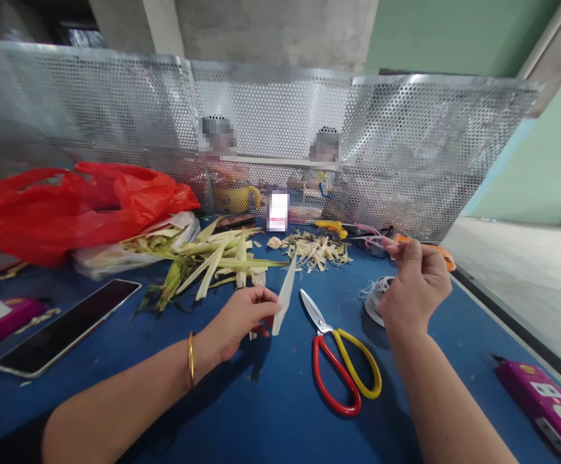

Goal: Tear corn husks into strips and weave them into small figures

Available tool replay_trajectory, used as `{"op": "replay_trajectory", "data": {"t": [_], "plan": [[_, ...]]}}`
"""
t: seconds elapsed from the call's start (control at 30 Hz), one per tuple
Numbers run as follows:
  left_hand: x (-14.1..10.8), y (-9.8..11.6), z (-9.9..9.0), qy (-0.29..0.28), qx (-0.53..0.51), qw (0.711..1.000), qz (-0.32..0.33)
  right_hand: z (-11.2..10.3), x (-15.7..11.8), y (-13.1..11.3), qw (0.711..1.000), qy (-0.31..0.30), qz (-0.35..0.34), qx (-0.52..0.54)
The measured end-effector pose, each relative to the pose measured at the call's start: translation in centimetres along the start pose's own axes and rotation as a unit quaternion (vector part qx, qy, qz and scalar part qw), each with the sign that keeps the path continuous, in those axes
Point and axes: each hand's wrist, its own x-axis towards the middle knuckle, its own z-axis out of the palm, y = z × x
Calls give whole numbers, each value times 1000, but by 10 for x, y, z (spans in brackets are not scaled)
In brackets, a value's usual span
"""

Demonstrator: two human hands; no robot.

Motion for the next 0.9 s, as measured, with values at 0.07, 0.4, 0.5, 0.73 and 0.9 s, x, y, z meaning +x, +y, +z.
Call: {"op": "replay_trajectory", "data": {"t": [0.07, 0.4, 0.5, 0.73, 0.9], "plan": [[0, 0, 0, -2, -9, 1000, -2, -1, -3, -1, 997, -20, -58, -52], [-3, 1, 2, 11, -53, 998, 24, -13, -25, 3, 608, -493, -272, -560], [-3, 4, 1, 25, -73, 997, 30, -7, -35, -13, 611, -441, -361, -550], [-4, 8, 1, 34, -78, 994, 71, 4, -69, -30, 653, -579, -389, -295], [-4, 8, 0, 25, -102, 993, 50, 2, -81, -21, 656, -596, -387, -255]]}}
